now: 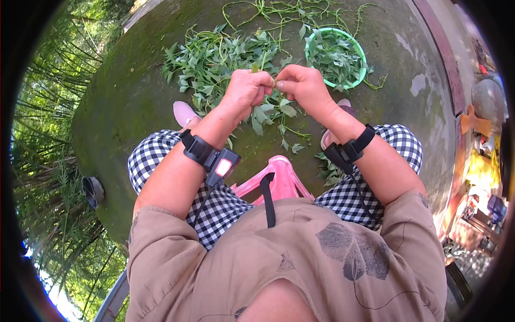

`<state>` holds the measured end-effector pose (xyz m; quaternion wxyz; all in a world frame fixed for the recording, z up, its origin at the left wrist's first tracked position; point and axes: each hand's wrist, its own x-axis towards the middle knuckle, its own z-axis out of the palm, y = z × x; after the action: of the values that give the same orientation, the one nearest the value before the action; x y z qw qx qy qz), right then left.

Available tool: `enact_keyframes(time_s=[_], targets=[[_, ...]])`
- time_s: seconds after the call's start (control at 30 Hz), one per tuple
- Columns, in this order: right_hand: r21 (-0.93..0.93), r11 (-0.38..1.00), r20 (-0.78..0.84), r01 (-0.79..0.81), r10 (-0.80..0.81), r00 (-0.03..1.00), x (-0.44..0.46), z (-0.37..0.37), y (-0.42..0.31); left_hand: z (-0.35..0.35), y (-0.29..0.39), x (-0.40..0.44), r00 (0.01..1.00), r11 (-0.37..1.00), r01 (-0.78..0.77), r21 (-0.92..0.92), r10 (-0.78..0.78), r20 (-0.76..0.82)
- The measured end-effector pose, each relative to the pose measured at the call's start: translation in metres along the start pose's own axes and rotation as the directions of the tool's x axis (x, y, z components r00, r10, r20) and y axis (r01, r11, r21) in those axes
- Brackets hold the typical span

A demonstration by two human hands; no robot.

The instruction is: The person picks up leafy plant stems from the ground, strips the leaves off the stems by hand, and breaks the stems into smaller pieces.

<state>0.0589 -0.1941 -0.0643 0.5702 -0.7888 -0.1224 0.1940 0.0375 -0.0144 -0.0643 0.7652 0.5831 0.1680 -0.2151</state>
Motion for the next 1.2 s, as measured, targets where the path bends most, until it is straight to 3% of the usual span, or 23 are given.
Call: enact_keyframes(time_s=[0.1, 0.2, 0.3, 0.53, 0.7, 0.8, 0.83, 0.87, 0.97, 1.07, 1.13, 1.2], targets=[[0.237, 0.964, -0.017, -0.124, 0.132, 0.991, 0.0, -0.005, -0.012, 0.0, 0.0, 0.0, 0.999, 0.999, 0.043, 0.022, -0.043, -0.012], [0.304, 0.948, -0.084, -0.099, 0.13, 0.988, 0.005, -0.015, -0.011, 0.0, -0.004, -0.001, 0.999, 0.998, 0.04, 0.038, -0.038, -0.028], [0.311, 0.948, -0.175, -0.062, 0.121, 0.977, 0.008, -0.029, -0.009, -0.004, -0.007, -0.001, 0.996, 0.997, 0.075, 0.032, -0.073, -0.051], [0.314, 0.949, -0.482, -0.036, 0.191, 0.855, 0.012, -0.092, 0.001, -0.011, -0.021, -0.002, 0.957, 0.921, 0.288, 0.264, -0.286, -0.047], [0.203, 0.979, -0.695, -0.027, 0.163, 0.701, 0.013, -0.131, 0.009, -0.003, -0.036, -0.014, 0.886, 0.882, 0.29, 0.371, -0.394, 0.244], [0.116, 0.992, -0.763, -0.051, 0.122, 0.634, 0.015, -0.141, 0.015, 0.001, -0.034, -0.015, 0.82, 0.871, 0.405, 0.277, -0.481, 0.31], [0.097, 0.991, -0.733, -0.09, 0.132, 0.667, 0.014, -0.139, 0.017, 0.001, -0.034, -0.015, 0.81, 0.872, 0.402, 0.28, -0.482, 0.335], [0.117, 0.983, -0.623, -0.139, 0.181, 0.761, 0.013, -0.133, 0.019, 0.002, -0.033, -0.015, 0.816, 0.881, 0.398, 0.254, -0.467, 0.341], [0.108, 0.941, -0.181, -0.321, 0.337, 0.924, 0.005, -0.098, 0.007, 0.004, -0.029, -0.015, 0.829, 0.906, 0.389, 0.166, -0.423, 0.366], [0.068, 0.877, 0.234, -0.475, 0.448, 0.863, -0.003, -0.057, 0.001, 0.003, -0.028, -0.012, 0.835, 0.92, 0.386, 0.067, -0.38, 0.398], [0.19, 0.876, 0.334, -0.443, 0.367, 0.868, -0.009, -0.038, 0.005, 0.002, -0.027, -0.011, 0.841, 0.926, 0.378, 0.021, -0.352, 0.412], [0.379, 0.809, 0.302, -0.449, 0.35, 0.887, -0.01, -0.024, 0.018, 0.004, -0.024, -0.012, 0.847, 0.93, 0.369, 0.002, -0.337, 0.411]])
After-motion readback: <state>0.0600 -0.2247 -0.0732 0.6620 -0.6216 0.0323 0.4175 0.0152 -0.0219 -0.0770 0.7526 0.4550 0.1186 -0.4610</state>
